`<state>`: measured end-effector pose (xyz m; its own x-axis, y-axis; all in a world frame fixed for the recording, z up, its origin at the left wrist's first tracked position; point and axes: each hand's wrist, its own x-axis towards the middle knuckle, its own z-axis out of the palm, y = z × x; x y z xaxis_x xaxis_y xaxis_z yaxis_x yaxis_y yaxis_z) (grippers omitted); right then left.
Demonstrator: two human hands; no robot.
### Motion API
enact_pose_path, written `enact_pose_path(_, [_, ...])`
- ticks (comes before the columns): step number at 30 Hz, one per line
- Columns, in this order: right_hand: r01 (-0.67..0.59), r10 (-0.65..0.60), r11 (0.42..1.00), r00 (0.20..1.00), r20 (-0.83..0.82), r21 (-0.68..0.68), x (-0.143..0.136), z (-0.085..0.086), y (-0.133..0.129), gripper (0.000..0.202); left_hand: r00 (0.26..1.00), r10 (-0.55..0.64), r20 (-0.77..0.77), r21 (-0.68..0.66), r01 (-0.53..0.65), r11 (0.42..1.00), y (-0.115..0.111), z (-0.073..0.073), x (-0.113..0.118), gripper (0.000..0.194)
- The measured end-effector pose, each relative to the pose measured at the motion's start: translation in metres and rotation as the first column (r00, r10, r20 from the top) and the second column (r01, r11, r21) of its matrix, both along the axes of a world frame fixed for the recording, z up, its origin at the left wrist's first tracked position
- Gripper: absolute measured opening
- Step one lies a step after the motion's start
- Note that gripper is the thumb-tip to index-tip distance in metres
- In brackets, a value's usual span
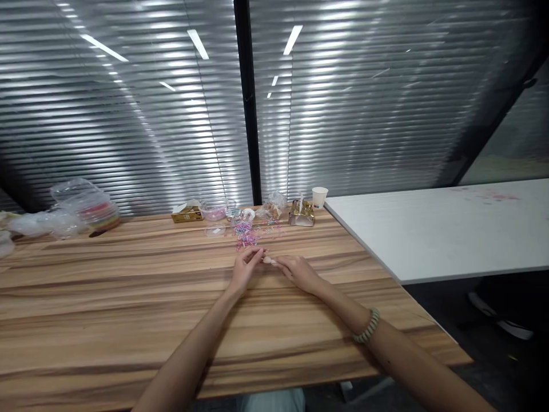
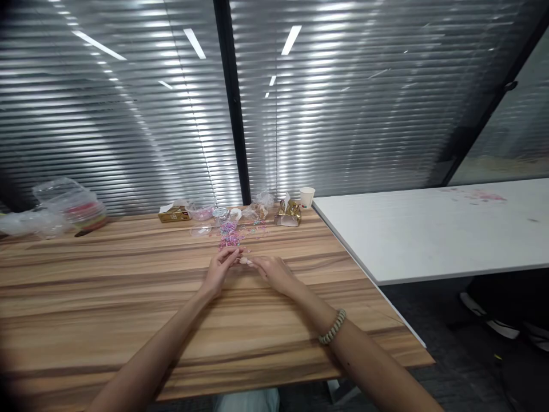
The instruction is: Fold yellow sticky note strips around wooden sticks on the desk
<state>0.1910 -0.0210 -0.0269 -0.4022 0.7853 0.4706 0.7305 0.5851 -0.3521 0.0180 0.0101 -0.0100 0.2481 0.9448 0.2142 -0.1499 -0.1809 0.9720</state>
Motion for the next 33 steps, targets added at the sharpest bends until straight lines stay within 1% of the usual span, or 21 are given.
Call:
enact_pose_path(2, [-0.016,0.016,1.0,0.999,-0.031,-0.007,0.0,0.002,0.0,0.025,0.994,-0.067,0.084,-0.037,0.07,0.997,-0.003,0.0,0.002,0.023])
enact_pose_path(5, [-0.08,0.079,0.996,0.996,-0.051,-0.028,0.0,0.004,-0.001,0.026,0.963,-0.17,0.209,-0.115,0.197,0.974,-0.004,0.002,0.002,0.022])
enact_pose_path(7, [-0.125,0.123,0.991,0.991,-0.055,-0.047,-0.001,0.004,-0.003,0.026,0.946,-0.187,0.265,-0.149,0.232,0.961,-0.002,0.003,0.0,0.021])
enact_pose_path(9, [-0.146,0.142,0.988,0.988,-0.06,-0.058,-0.002,0.004,-0.003,0.026,0.944,-0.166,0.286,-0.167,0.22,0.961,0.0,0.004,-0.002,0.021])
enact_pose_path(11, [-0.133,0.13,0.989,0.99,-0.059,-0.058,-0.003,0.003,-0.004,0.027,0.965,-0.132,0.227,-0.156,0.17,0.973,0.001,0.005,-0.004,0.023])
enact_pose_path(13, [-0.092,0.089,0.994,0.995,-0.049,-0.059,-0.003,0.002,-0.003,0.028,0.989,-0.112,0.092,-0.104,0.121,0.987,0.001,0.004,-0.004,0.026])
enact_pose_path(15, [-0.049,0.046,0.996,0.998,-0.047,-0.072,-0.001,0.002,-0.003,0.028,0.99,-0.139,-0.04,-0.057,0.136,0.989,-0.001,0.002,-0.002,0.03])
enact_pose_path(17, [-0.033,0.026,0.996,0.997,-0.074,-0.085,0.0,0.002,-0.002,0.027,0.975,-0.194,-0.109,-0.029,0.192,0.981,-0.003,0.0,-0.001,0.033])
enact_pose_path(19, [-0.041,0.03,0.995,0.991,-0.131,-0.086,0.001,0.002,-0.001,0.025,0.967,-0.216,-0.137,-0.003,0.218,0.976,-0.003,-0.002,0.0,0.031])
enact_pose_path(20, [-0.048,0.034,0.995,0.986,-0.163,-0.082,0.001,0.002,-0.001,0.025,0.967,-0.207,-0.147,0.011,0.211,0.977,-0.002,-0.003,0.0,0.03])
enact_pose_path(23, [-0.043,0.024,0.996,0.97,-0.242,-0.075,0.001,0.0,0.002,0.026,0.975,-0.166,-0.148,0.011,0.169,0.985,0.001,-0.005,-0.002,0.03])
enact_pose_path(26, [0.001,-0.027,0.996,0.956,-0.292,-0.092,0.001,-0.002,0.005,0.028,0.984,-0.116,-0.138,-0.001,0.117,0.993,0.005,-0.006,-0.005,0.029])
enact_pose_path(29, [0.026,-0.059,0.995,0.937,-0.345,-0.099,0.002,-0.002,0.007,0.023,0.987,-0.06,-0.152,-0.01,0.059,0.998,0.007,-0.006,-0.007,0.028])
enact_pose_path(31, [0.031,-0.066,0.995,0.922,-0.38,-0.098,0.003,-0.002,0.007,0.019,0.987,-0.049,-0.155,-0.01,0.048,0.999,0.008,-0.006,-0.008,0.028])
enact_pose_path(33, [0.033,-0.076,0.993,0.909,-0.41,-0.112,0.004,-0.001,0.008,0.018,0.985,-0.065,-0.157,-0.006,0.065,0.998,0.007,-0.007,-0.007,0.029])
